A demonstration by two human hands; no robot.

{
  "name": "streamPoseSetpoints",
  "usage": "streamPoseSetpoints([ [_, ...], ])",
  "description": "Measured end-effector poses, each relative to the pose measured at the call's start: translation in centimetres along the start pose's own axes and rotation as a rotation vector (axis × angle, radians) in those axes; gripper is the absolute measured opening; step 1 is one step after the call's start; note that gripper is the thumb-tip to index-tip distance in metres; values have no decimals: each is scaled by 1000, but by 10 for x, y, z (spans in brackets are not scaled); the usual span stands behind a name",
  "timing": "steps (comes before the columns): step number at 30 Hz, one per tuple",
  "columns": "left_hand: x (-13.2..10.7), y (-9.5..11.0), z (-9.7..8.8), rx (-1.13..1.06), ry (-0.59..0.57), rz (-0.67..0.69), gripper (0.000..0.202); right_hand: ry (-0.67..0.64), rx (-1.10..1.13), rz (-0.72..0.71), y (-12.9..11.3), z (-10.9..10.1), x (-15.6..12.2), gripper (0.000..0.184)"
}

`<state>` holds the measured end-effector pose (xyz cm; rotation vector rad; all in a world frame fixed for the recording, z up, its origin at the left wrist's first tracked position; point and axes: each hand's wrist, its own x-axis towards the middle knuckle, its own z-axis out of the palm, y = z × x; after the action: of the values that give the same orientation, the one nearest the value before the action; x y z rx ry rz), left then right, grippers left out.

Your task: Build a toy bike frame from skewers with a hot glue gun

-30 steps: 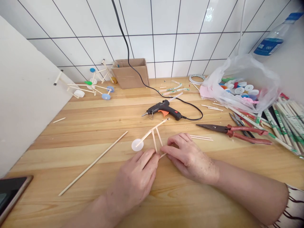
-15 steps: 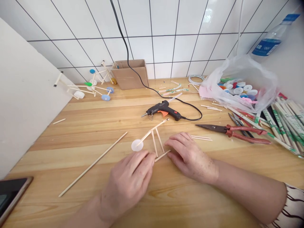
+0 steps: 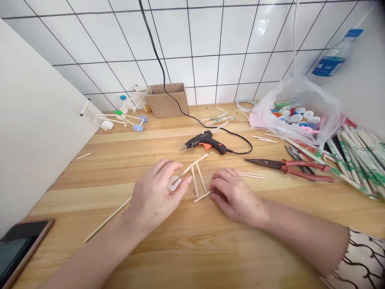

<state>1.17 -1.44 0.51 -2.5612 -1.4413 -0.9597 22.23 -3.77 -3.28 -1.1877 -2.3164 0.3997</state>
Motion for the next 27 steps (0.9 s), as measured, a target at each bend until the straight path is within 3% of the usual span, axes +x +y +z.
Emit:
streamPoseSetpoints([
  [8, 26, 1, 11, 23, -208, -36, 12, -14, -17, -25, 1, 0, 0, 11],
  [17, 25, -3, 15, -30, -167, -52, 16, -15, -10, -76, 0, -2, 1, 13],
  [27, 24, -15, 17, -235, -123, -269, 14, -42, -10, -80, 0, -2, 0, 13],
])
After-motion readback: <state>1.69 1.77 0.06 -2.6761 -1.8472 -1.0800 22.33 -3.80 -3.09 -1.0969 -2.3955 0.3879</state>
